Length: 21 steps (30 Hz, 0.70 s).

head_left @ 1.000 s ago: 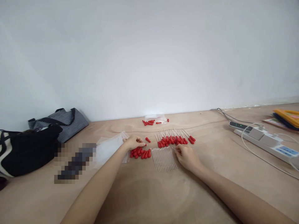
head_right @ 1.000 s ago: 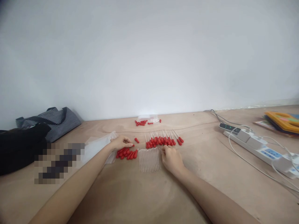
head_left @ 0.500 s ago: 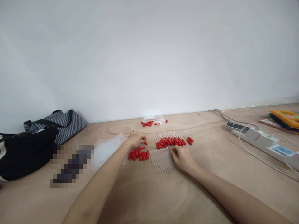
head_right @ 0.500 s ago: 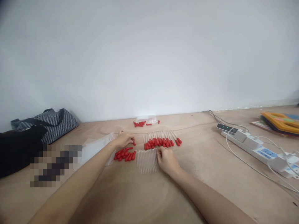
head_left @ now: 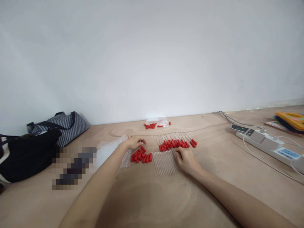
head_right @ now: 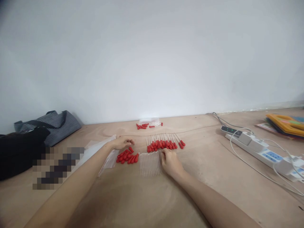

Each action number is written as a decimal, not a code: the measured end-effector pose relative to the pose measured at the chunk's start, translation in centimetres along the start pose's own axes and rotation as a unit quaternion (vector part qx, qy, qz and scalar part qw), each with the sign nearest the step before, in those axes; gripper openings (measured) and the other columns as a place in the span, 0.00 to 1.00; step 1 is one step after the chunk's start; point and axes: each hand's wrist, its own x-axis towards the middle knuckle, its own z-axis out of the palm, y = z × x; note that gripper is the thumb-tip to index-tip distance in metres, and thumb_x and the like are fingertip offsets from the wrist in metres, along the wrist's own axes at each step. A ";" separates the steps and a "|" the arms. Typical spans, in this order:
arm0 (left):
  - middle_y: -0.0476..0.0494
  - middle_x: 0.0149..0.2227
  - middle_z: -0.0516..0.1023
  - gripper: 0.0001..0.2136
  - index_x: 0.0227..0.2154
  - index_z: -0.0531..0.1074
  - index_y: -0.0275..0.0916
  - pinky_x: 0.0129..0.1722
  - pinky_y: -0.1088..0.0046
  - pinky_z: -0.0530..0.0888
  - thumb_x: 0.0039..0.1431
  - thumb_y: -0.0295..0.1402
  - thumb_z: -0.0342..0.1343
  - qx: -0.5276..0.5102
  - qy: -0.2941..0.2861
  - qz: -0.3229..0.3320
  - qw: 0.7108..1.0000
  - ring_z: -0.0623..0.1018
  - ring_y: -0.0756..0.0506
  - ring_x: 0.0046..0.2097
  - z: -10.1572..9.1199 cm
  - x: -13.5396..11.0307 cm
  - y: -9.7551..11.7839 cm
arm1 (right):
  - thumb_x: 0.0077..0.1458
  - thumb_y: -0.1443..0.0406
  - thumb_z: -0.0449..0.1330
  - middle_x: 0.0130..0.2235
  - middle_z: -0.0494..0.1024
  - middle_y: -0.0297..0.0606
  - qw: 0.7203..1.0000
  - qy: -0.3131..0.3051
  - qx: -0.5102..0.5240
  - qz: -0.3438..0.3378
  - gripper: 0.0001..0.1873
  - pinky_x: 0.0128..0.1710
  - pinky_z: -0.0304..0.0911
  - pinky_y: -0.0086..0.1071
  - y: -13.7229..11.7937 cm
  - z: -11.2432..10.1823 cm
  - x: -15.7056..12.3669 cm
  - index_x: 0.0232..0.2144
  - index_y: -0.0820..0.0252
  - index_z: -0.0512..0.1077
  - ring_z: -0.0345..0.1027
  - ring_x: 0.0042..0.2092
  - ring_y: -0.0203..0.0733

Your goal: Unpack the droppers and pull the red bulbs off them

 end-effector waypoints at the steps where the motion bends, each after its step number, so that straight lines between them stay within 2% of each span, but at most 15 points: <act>1: 0.51 0.35 0.78 0.07 0.30 0.74 0.45 0.50 0.65 0.58 0.49 0.36 0.52 -0.004 0.009 -0.001 1.000 0.72 0.47 0.40 0.0 0.0 0.2 | 0.53 0.70 0.46 0.29 0.76 0.38 1.000 0.001 -0.007 0.004 0.12 0.30 0.54 0.28 0.0 -0.1 0.0 0.30 0.62 0.70 0.68 0.32 0.39; 4: 0.49 0.37 0.77 0.07 0.30 0.73 0.44 0.51 0.63 0.56 0.49 0.34 0.51 -0.009 0.041 0.001 0.999 0.72 0.46 0.41 0.4 0.2 1.4 | 0.54 0.68 0.47 0.31 0.76 0.37 0.999 0.005 -0.037 0.024 0.11 0.30 0.52 0.29 -0.1 -0.5 0.0 0.32 0.60 0.70 0.68 0.32 0.39; 7: 0.48 0.38 0.77 0.06 0.28 0.73 0.43 0.52 0.60 0.53 0.49 0.35 0.52 -0.007 0.084 0.005 0.996 0.71 0.44 0.43 1.3 0.5 3.7 | 0.54 0.67 0.47 0.32 0.77 0.35 0.997 0.014 -0.067 0.038 0.11 0.31 0.51 0.30 -0.3 -1.1 -0.1 0.32 0.58 0.70 0.68 0.33 0.40; 11: 0.47 0.37 0.77 0.10 0.26 0.74 0.43 0.51 0.58 0.52 0.48 0.42 0.54 -0.004 0.133 -0.010 0.991 0.70 0.42 0.45 3.1 1.3 7.5 | 0.54 0.66 0.48 0.30 0.77 0.33 0.996 0.026 -0.079 0.037 0.10 0.35 0.49 0.32 -0.4 -1.3 -0.2 0.31 0.57 0.70 0.68 0.32 0.40; 14: 0.46 0.31 0.77 0.17 0.21 0.73 0.41 0.49 0.55 0.54 0.47 0.50 0.50 -0.005 0.142 -0.041 0.989 0.72 0.41 0.40 4.2 2.0 9.6 | 0.54 0.66 0.49 0.30 0.77 0.33 0.996 0.032 -0.082 0.031 0.10 0.36 0.49 0.33 -0.3 -1.1 -0.2 0.31 0.57 0.70 0.68 0.31 0.39; 17: 0.44 0.25 0.77 0.21 0.15 0.71 0.40 0.47 0.53 0.55 0.48 0.52 0.48 -0.001 0.140 -0.076 0.987 0.73 0.40 0.36 4.6 2.6 10.4 | 0.54 0.67 0.49 0.29 0.77 0.34 0.995 0.036 -0.090 0.030 0.10 0.36 0.48 0.33 -0.3 -1.1 -0.2 0.32 0.57 0.70 0.68 0.30 0.38; 21: 0.44 0.21 0.75 0.20 0.12 0.68 0.39 0.44 0.56 0.59 0.49 0.48 0.48 0.001 0.137 -0.105 0.985 0.73 0.40 0.34 4.7 3.0 10.5 | 0.54 0.67 0.48 0.28 0.77 0.35 0.993 0.039 -0.101 0.036 0.11 0.37 0.48 0.33 -0.3 -1.2 -0.1 0.31 0.57 0.71 0.68 0.30 0.39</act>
